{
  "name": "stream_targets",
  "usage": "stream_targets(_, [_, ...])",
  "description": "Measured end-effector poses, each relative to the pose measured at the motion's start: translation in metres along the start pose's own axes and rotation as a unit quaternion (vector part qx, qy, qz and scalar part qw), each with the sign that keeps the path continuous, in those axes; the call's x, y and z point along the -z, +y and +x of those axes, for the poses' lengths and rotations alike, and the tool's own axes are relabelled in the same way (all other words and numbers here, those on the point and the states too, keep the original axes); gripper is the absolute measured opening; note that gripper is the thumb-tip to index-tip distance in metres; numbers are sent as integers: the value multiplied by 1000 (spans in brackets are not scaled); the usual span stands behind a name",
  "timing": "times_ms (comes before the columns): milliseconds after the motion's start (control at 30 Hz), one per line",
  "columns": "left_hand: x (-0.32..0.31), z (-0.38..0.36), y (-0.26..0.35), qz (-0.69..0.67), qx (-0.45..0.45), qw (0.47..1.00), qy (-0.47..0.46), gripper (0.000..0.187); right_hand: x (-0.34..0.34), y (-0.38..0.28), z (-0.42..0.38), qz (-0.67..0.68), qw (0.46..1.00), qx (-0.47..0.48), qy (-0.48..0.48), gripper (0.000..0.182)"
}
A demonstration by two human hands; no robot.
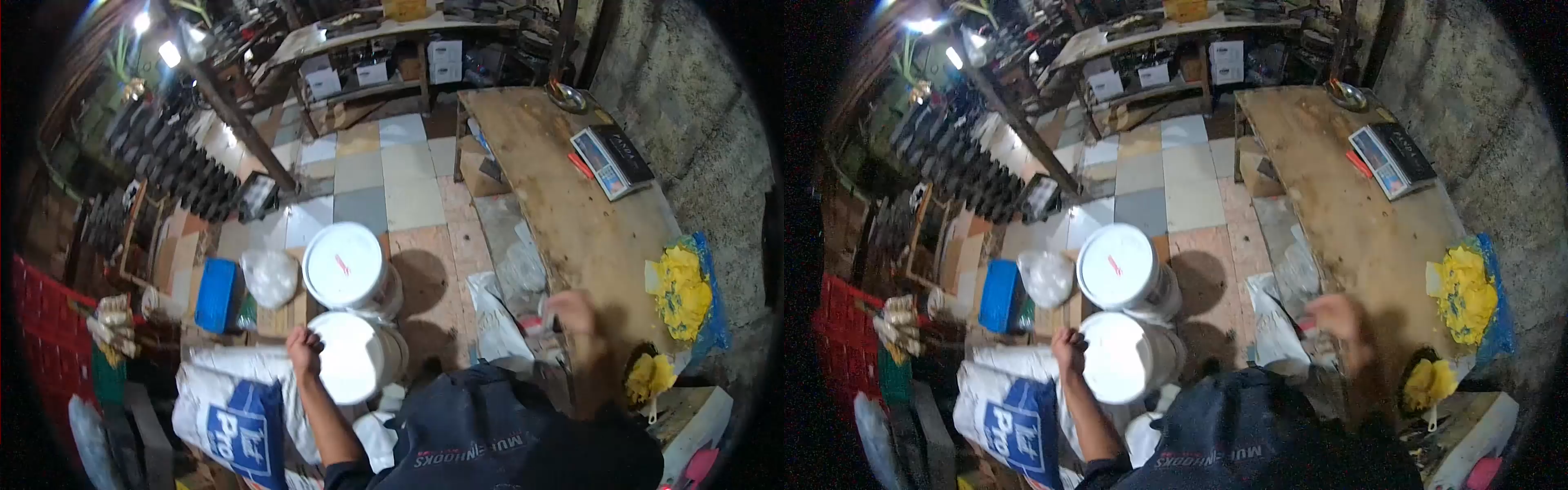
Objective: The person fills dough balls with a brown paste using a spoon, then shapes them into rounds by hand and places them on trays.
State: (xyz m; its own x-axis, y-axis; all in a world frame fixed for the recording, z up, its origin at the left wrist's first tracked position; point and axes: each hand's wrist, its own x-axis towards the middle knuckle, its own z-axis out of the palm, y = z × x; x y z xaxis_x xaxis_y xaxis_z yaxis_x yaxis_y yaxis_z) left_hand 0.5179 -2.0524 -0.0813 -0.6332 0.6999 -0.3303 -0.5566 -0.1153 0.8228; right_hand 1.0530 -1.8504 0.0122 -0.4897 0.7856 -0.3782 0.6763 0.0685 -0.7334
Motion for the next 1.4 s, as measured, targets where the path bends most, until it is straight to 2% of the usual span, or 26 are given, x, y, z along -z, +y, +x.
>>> stream_targets(33, [-4, 19, 24, 5, -30, 998, 53, 27, 33, -14, -3, 89, 987, 7, 137, 25])
stream_targets(67, [-5, 44, 43, 1, -51, 998, 43, 26, 57, -31, -5, 225, 938, 51, 259, 26])
stream_targets(133, [-58, 83, 76, 0, -91, 995, 34, 26, 72, -78, 18, 496, 729, 201, 427, 30])
stream_targets(167, [-89, 109, 79, -2, -104, 994, 23, 26, 81, -89, 34, 527, 649, 239, 494, 33])
stream_targets(233, [-160, 169, 62, -20, -97, 995, -30, 22, 132, -9, 78, 158, 733, 119, 651, 28])
stream_targets(300, [-223, 230, 29, 120, -107, 964, -212, 25, 125, -47, 143, 143, 841, 192, 486, 18])
stream_targets(333, [-255, 258, 8, 125, -133, 939, -292, 18, 134, -73, 160, 15, 933, 81, 351, 11])
stream_targets(400, [-295, 323, -33, 169, -39, 925, -338, 13, 155, -104, 204, -29, 932, 124, 338, 19])
stream_targets(467, [-299, 394, -90, 227, -43, 909, -346, 17, 189, -111, 245, -75, 927, 164, 328, 28])
stream_targets(533, [-294, 444, -133, 225, 81, 944, -226, 16, 227, -105, 287, 143, 873, 75, 461, 25])
stream_targets(567, [-297, 458, -138, 258, 158, 939, -165, 18, 242, -93, 313, 144, 871, 82, 463, 25])
stream_targets(600, [-277, 494, -165, 214, 223, 938, -155, 16, 254, -75, 345, 215, 828, 95, 509, 25])
stream_targets(667, [-271, 529, -168, 209, 229, 943, -116, 14, 262, -59, 430, 314, 742, 49, 590, 25])
stream_targets(733, [-241, 578, -205, 204, 216, 953, -55, 14, 279, -138, 482, 218, 861, 52, 456, 20])
stream_targets(833, [-244, 611, -187, 181, 151, 971, 29, 14, 297, -217, 583, 239, 873, 232, 357, 14])
stream_targets(900, [-171, 664, -233, 179, 180, 965, -67, 18, 306, -274, 643, 226, 868, 309, 315, 11])
stream_targets(967, [-164, 668, -222, 193, 155, 960, -133, 22, 312, -323, 689, 212, 866, 344, 293, 8])
stream_targets(1000, [-160, 669, -215, 199, 141, 956, -165, 24, 314, -340, 714, 218, 877, 365, 223, 8])
stream_targets(1033, [-146, 688, -223, 324, 256, 906, -94, 22, 317, -354, 743, 226, 882, 383, 154, 7])
stream_targets(1067, [-152, 680, -199, 83, 232, 956, -159, 21, 319, -362, 778, 231, 880, 384, 155, 7])
stream_targets(1100, [-122, 705, -200, 10, 266, 928, -263, 33, 319, -366, 813, 147, 923, 339, 109, 9])
stream_targets(1133, [-147, 699, -195, 110, 301, 947, -29, 36, 319, -369, 845, 61, 955, 285, 61, 11])
stream_targets(1167, [-157, 690, -187, 201, 251, 947, -16, 37, 320, -366, 874, 69, 956, 278, 61, 11])
stream_targets(1233, [-170, 737, -161, 185, 304, 934, -44, 34, 328, -358, 926, -52, 968, 233, -82, 19])
stream_targets(1300, [-191, 798, -141, 187, 329, 922, -77, 35, 342, -355, 959, -19, 969, 240, -52, 19])
stream_targets(1400, [-234, 931, -133, 341, 305, 889, -11, 26, 357, -337, 1003, 72, 980, 180, 34, 22])
